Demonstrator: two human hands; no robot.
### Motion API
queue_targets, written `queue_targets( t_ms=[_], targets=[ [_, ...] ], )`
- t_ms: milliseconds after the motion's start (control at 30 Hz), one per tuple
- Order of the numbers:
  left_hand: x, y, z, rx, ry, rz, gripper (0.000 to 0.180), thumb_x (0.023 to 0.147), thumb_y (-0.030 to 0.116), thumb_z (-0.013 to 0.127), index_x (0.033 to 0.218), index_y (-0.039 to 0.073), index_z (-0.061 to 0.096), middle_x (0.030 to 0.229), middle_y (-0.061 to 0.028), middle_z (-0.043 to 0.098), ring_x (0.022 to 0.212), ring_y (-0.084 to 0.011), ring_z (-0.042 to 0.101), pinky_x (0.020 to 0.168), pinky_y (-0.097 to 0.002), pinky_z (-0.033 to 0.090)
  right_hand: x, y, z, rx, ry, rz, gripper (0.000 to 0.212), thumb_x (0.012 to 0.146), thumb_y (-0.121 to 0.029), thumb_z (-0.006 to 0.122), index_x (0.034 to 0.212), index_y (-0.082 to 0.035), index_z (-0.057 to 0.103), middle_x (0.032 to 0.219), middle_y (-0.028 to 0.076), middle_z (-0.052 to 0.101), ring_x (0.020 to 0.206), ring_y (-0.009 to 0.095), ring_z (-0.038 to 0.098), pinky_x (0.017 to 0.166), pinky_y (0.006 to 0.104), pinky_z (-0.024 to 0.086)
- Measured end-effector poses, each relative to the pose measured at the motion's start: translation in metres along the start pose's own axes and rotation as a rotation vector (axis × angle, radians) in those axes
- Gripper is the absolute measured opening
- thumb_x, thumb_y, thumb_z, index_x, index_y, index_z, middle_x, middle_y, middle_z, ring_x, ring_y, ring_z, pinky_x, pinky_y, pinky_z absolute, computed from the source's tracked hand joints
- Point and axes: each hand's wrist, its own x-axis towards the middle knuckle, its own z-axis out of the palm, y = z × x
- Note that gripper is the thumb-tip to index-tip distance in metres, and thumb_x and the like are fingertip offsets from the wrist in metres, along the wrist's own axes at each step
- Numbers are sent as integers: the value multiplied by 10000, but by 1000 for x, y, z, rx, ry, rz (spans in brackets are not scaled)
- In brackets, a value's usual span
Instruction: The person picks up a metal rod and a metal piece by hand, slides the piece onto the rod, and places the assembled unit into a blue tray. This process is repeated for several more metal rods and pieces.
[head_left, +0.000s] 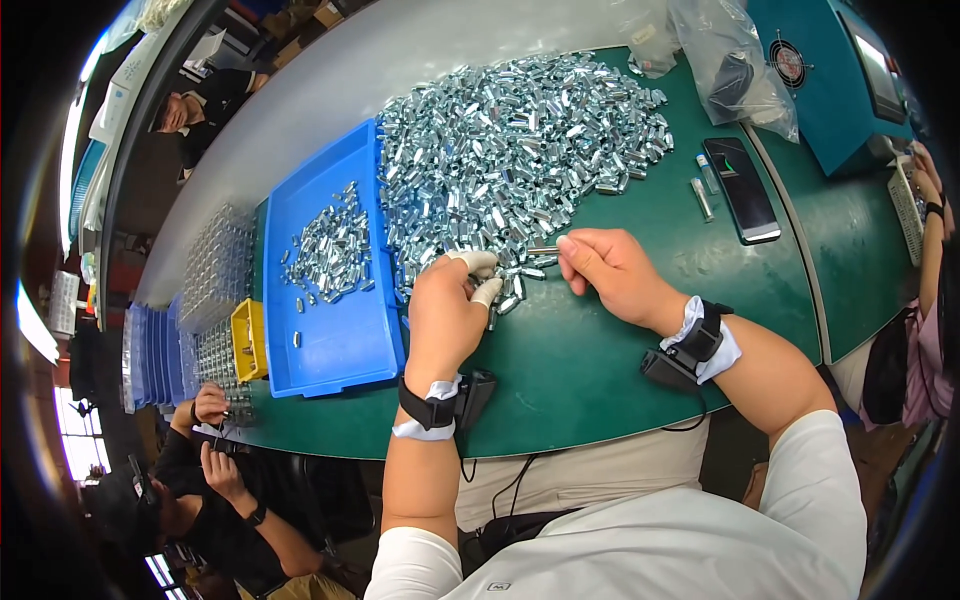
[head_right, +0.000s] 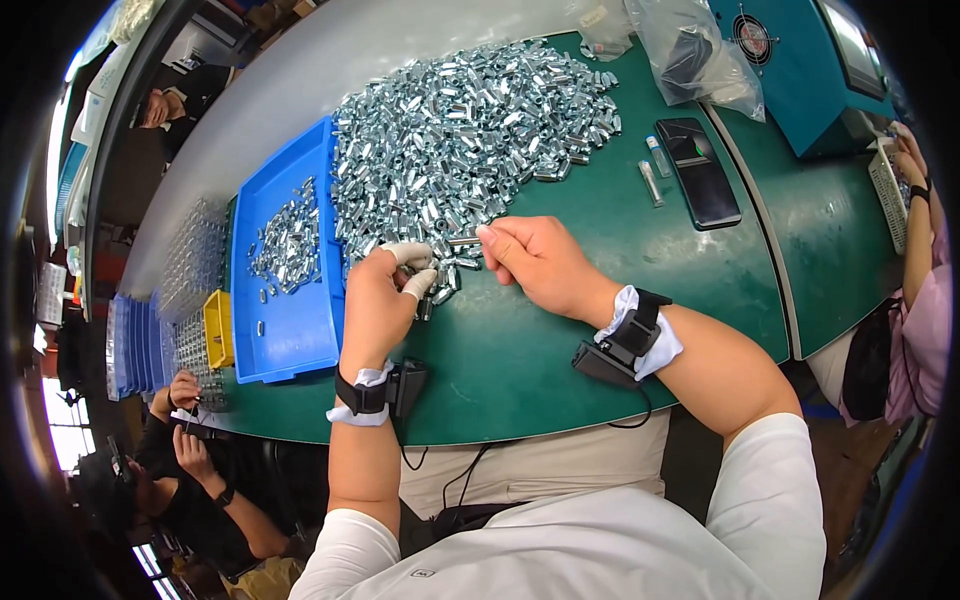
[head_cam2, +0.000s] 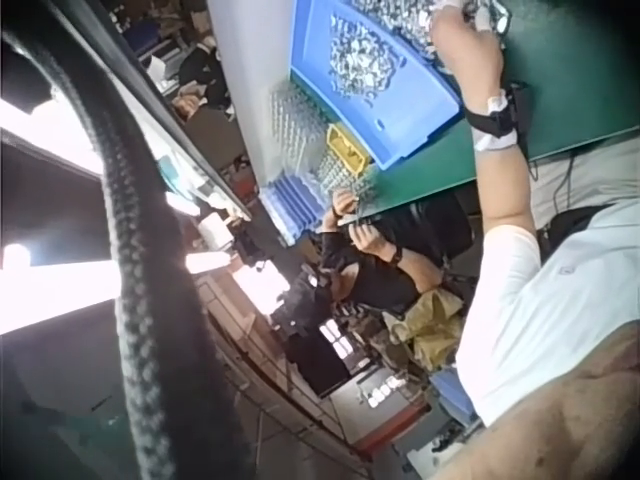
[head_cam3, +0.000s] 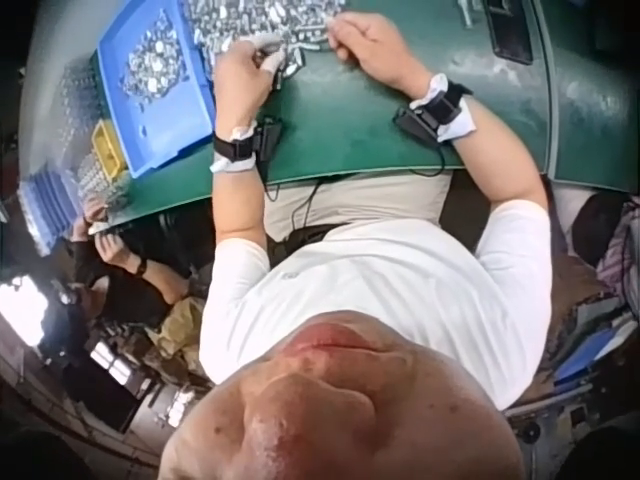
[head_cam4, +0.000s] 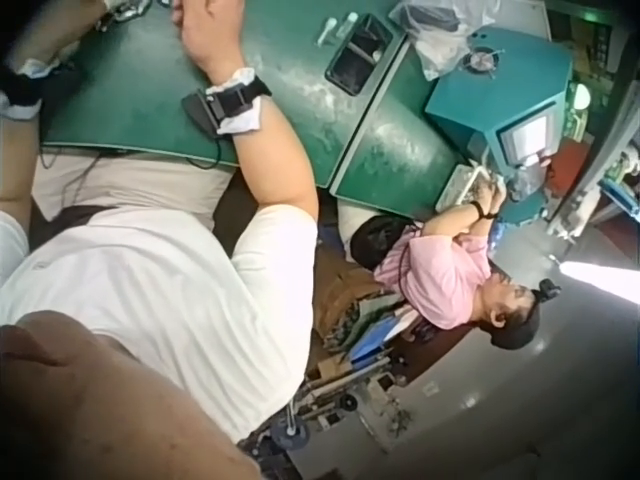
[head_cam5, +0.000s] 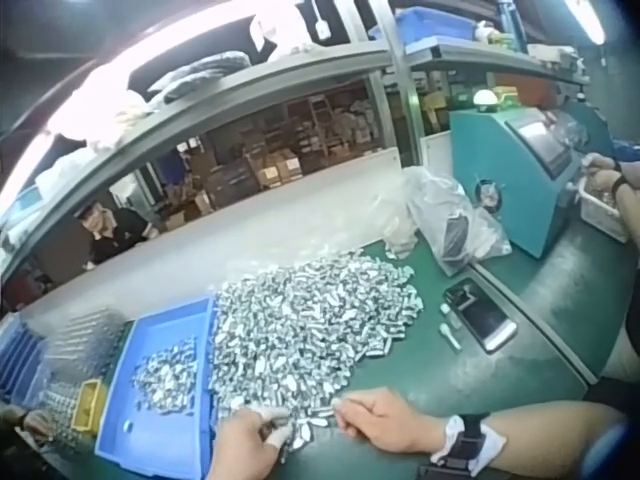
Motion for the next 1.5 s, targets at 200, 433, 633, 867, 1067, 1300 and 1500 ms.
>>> queue_targets(
  t_ms=[200, 433, 633, 867, 1067, 1300, 1500],
  targets=[
    [0, -2, 2, -92, 129, 89, 156, 866, 15, 691, 1021, 31, 698, 828, -44, 656, 679, -126, 598, 626, -271, 478, -2, -1, 0, -68, 0, -38, 400, 1033, -280, 489, 729, -35, 577, 619, -15, 552, 578, 52, 512, 530, 243, 405],
    [-5, 17, 8, -365, -59, 75, 174, 881, -30, 655, 1048, 16, 672, 892, -63, 660, 765, -127, 642, 686, -251, 508, -1, -4, -1, -133, -58, -38, 397, 1031, -261, 489, 720, -29, 572, 623, 8, 555, 572, 71, 519, 536, 260, 411],
    [-6, 14, 10, -531, -101, 25, 176, 890, -15, 659, 1065, 3, 676, 854, -47, 680, 749, -118, 640, 684, -234, 515, -1, -7, -1, -187, -63, -58, 398, 1028, -253, 493, 711, -26, 577, 617, 16, 560, 566, 80, 523, 539, 265, 414],
    [-6, 17, 10, -605, -191, -156, 183, 884, -1, 679, 1066, -3, 693, 825, -45, 697, 733, -117, 649, 675, -241, 526, -1, -5, -2, -206, -70, -40, 386, 1024, -243, 498, 721, -21, 585, 610, 23, 568, 562, 90, 538, 540, 268, 424],
    [-7, 14, 16, -356, -99, 168, 187, 892, -8, 667, 1078, -9, 683, 868, -61, 708, 755, -114, 659, 679, -241, 524, -2, -2, 1, -234, -90, -88, 373, 1020, -231, 498, 725, -20, 586, 622, 30, 578, 563, 96, 548, 542, 270, 428],
    [-8, 18, 21, -575, -115, -31, 153, 889, 9, 682, 1042, 1, 686, 876, -54, 711, 760, -108, 667, 681, -239, 524, -1, -3, -1, -260, -137, -64, 364, 1021, -238, 493, 741, -25, 589, 634, 24, 582, 566, 87, 541, 544, 263, 425],
    [2, 1, -16, -624, 513, -21, 234, 934, 94, 667, 1159, 41, 632, 824, -15, 653, 630, -45, 529, 547, -197, 408, 3, 6, -6, 34, 24, -5, 393, 1035, -286, 483, 750, -37, 588, 633, -4, 567, 584, 59, 517, 544, 242, 414]
  ],
)
